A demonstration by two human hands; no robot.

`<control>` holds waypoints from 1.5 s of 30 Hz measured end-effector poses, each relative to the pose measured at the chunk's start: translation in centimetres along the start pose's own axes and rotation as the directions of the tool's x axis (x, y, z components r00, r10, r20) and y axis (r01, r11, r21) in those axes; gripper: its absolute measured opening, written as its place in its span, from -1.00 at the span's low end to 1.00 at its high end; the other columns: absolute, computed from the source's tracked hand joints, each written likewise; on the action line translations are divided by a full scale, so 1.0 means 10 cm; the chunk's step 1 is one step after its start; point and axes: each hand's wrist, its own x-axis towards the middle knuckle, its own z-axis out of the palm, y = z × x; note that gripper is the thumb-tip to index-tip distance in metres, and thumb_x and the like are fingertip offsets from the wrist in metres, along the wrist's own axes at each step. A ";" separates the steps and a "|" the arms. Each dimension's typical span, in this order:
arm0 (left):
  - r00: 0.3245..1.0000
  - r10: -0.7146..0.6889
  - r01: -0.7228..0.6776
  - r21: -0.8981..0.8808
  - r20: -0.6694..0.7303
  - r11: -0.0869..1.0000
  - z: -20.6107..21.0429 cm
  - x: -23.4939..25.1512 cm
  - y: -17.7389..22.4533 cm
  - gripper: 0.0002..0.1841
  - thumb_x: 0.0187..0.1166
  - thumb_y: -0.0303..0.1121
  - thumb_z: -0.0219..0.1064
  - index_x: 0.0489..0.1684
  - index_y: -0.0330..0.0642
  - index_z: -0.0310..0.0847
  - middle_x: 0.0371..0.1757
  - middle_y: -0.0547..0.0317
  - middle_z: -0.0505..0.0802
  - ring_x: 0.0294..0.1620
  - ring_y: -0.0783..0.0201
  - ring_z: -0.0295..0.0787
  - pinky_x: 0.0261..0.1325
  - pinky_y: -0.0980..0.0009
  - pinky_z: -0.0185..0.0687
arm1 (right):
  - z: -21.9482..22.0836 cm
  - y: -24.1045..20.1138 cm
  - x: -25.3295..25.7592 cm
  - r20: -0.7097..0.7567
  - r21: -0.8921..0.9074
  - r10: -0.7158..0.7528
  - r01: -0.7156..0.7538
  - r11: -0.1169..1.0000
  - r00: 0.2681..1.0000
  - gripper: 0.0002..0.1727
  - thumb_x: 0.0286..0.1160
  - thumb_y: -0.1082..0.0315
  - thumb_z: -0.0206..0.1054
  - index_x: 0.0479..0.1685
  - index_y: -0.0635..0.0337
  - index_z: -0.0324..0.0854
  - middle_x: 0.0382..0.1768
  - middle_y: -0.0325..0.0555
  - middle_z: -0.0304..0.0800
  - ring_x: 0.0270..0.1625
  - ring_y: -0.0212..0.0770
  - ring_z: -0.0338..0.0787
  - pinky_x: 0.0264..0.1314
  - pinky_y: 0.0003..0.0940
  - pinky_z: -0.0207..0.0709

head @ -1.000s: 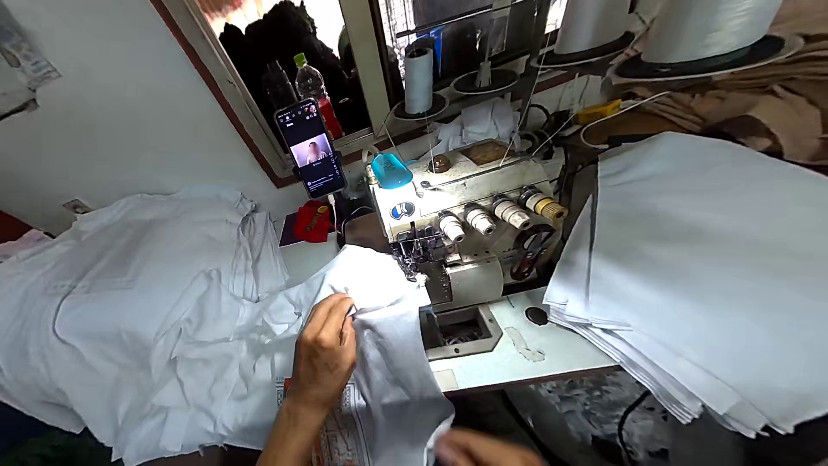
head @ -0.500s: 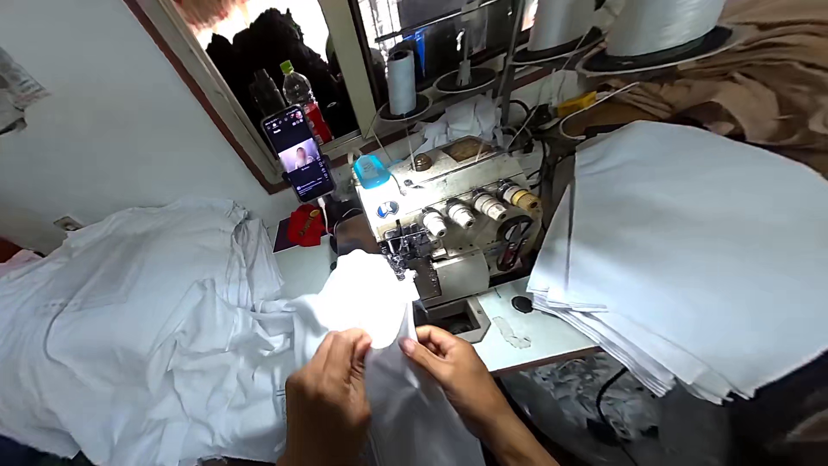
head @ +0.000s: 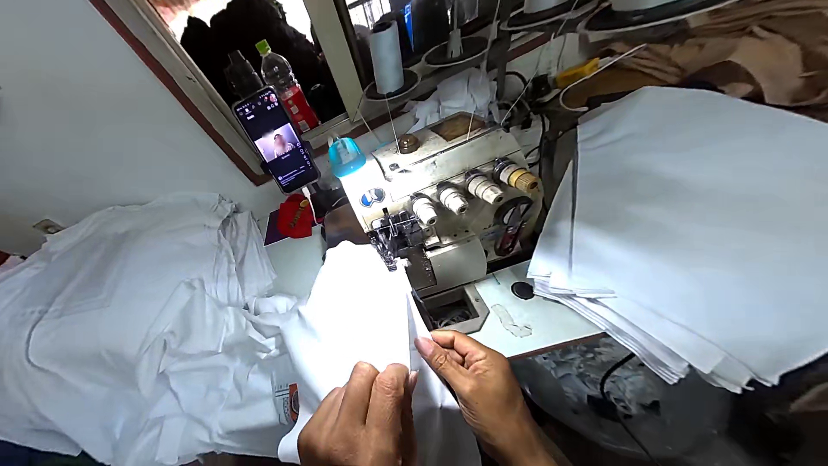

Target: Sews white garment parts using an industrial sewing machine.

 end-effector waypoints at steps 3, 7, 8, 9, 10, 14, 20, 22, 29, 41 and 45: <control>1.000 -0.010 0.011 0.073 -0.014 0.997 0.10 0.13 0.06 -0.79 0.59 -0.28 0.34 -0.38 -0.12 0.86 -0.56 0.23 0.69 -0.62 0.37 0.58 -0.62 0.50 0.37 | 0.04 -0.02 0.07 -0.051 -0.044 -0.055 0.053 0.998 0.997 -0.82 0.51 0.16 0.44 -0.20 0.05 0.86 -0.57 -0.45 0.80 -0.59 -0.59 0.66 -0.54 -0.66 0.53; 0.999 -0.012 0.019 0.165 -0.042 0.986 0.37 0.32 0.01 -0.78 0.56 -0.27 0.32 -0.44 -0.10 0.83 -0.58 0.24 0.70 -0.66 0.35 0.61 -0.70 0.45 0.35 | 0.12 -0.09 0.22 -0.120 -0.111 -0.063 0.050 0.993 0.991 -0.85 0.48 0.15 0.47 -0.26 -0.03 0.88 -0.57 -0.48 0.83 -0.58 -0.60 0.70 -0.53 -0.65 0.57; 0.999 -0.011 0.017 0.178 -0.035 0.984 0.43 0.36 -0.01 -0.78 0.54 -0.27 0.32 -0.44 -0.10 0.83 -0.58 0.24 0.71 -0.66 0.34 0.62 -0.70 0.44 0.36 | 0.14 -0.11 0.25 -0.137 -0.127 -0.064 0.047 0.991 0.988 -0.85 0.47 0.14 0.48 -0.28 -0.04 0.88 -0.58 -0.49 0.82 -0.59 -0.62 0.69 -0.54 -0.66 0.56; 1.000 -0.013 0.018 0.182 -0.025 0.983 0.48 0.40 -0.04 -0.79 0.51 -0.28 0.32 -0.44 -0.10 0.84 -0.58 0.24 0.72 -0.66 0.34 0.63 -0.70 0.44 0.37 | 0.16 -0.12 0.28 -0.151 -0.139 -0.062 0.041 0.989 0.987 -0.86 0.46 0.13 0.49 -0.30 -0.06 0.88 -0.60 -0.50 0.80 -0.61 -0.63 0.67 -0.56 -0.66 0.53; 1.000 -0.018 0.020 0.181 -0.013 0.983 0.52 0.43 -0.06 -0.80 0.49 -0.28 0.33 -0.44 -0.10 0.84 -0.58 0.23 0.73 -0.65 0.33 0.65 -0.69 0.43 0.38 | 0.18 -0.13 0.31 -0.158 -0.148 -0.057 0.034 0.988 0.986 -0.86 0.46 0.13 0.50 -0.32 -0.08 0.88 -0.61 -0.51 0.79 -0.61 -0.63 0.66 -0.56 -0.66 0.51; 0.998 -0.057 0.054 0.100 0.026 0.993 0.69 0.51 -0.16 -0.88 0.38 -0.32 0.39 -0.45 -0.11 0.82 -0.57 0.26 0.72 -0.65 0.37 0.61 -0.65 0.45 0.40 | 0.25 -0.13 0.37 -0.172 -0.097 -0.018 0.002 0.995 0.985 -0.88 0.45 0.18 0.50 -0.35 -0.05 0.88 -0.63 -0.47 0.78 -0.61 -0.58 0.67 -0.55 -0.62 0.53; 1.000 0.012 -0.013 -0.071 -0.021 0.997 0.79 0.32 -0.38 -0.85 0.46 -0.36 0.40 -0.27 -0.11 0.92 -0.18 0.15 0.83 -0.16 0.31 0.76 -0.14 0.50 0.69 | 0.28 -0.10 0.27 -0.091 0.087 0.043 -0.036 0.996 0.995 -0.84 0.54 0.29 0.42 -0.15 0.15 0.85 -0.39 -0.28 0.89 -0.48 -0.42 0.82 -0.47 -0.54 0.74; 0.997 0.062 -0.066 -0.099 -0.040 0.993 0.79 0.33 -0.43 -0.87 0.46 -0.37 0.42 -0.28 -0.09 0.92 -0.08 0.16 0.89 -0.03 0.29 0.78 -0.01 0.48 0.70 | 0.31 -0.12 0.26 -0.081 0.131 0.070 -0.059 0.990 0.994 -0.86 0.56 0.33 0.39 -0.18 0.18 0.83 -0.49 -0.26 0.87 -0.57 -0.42 0.79 -0.55 -0.54 0.69; 0.993 0.108 -0.113 -0.140 -0.040 0.984 0.77 0.49 -0.45 -0.90 0.37 -0.39 0.45 -0.39 -0.14 0.91 -0.30 0.22 0.87 -0.22 0.41 0.77 -0.19 0.60 0.65 | 0.43 -0.16 0.29 -0.131 0.172 0.101 -0.078 0.982 0.986 -0.88 0.52 0.41 0.41 -0.31 0.19 0.83 -0.53 -0.25 0.88 -0.55 -0.45 0.81 -0.54 -0.56 0.70; 0.971 -0.190 0.208 -0.123 0.146 0.970 0.97 0.46 -0.74 -0.60 0.58 -0.21 0.20 0.28 0.01 0.83 0.48 0.33 0.77 0.57 0.07 0.56 0.55 0.03 0.47 | 0.49 -0.12 0.24 -0.036 0.174 0.140 -0.132 0.976 0.989 -0.84 0.55 0.43 0.35 -0.15 0.28 0.84 -0.48 -0.22 0.86 -0.63 -0.40 0.74 -0.67 -0.51 0.65; 0.946 -0.308 0.322 -0.172 0.105 0.931 0.74 0.22 -0.68 -0.51 0.28 -0.58 0.20 0.21 -0.20 0.85 0.38 0.08 0.83 0.32 0.01 0.78 0.34 0.12 0.65 | 0.42 -0.22 0.22 0.016 0.089 0.195 -0.196 0.977 0.981 -0.75 0.71 0.35 0.25 -0.03 0.29 0.83 -0.31 -0.18 0.96 -0.40 -0.35 0.89 -0.48 -0.48 0.72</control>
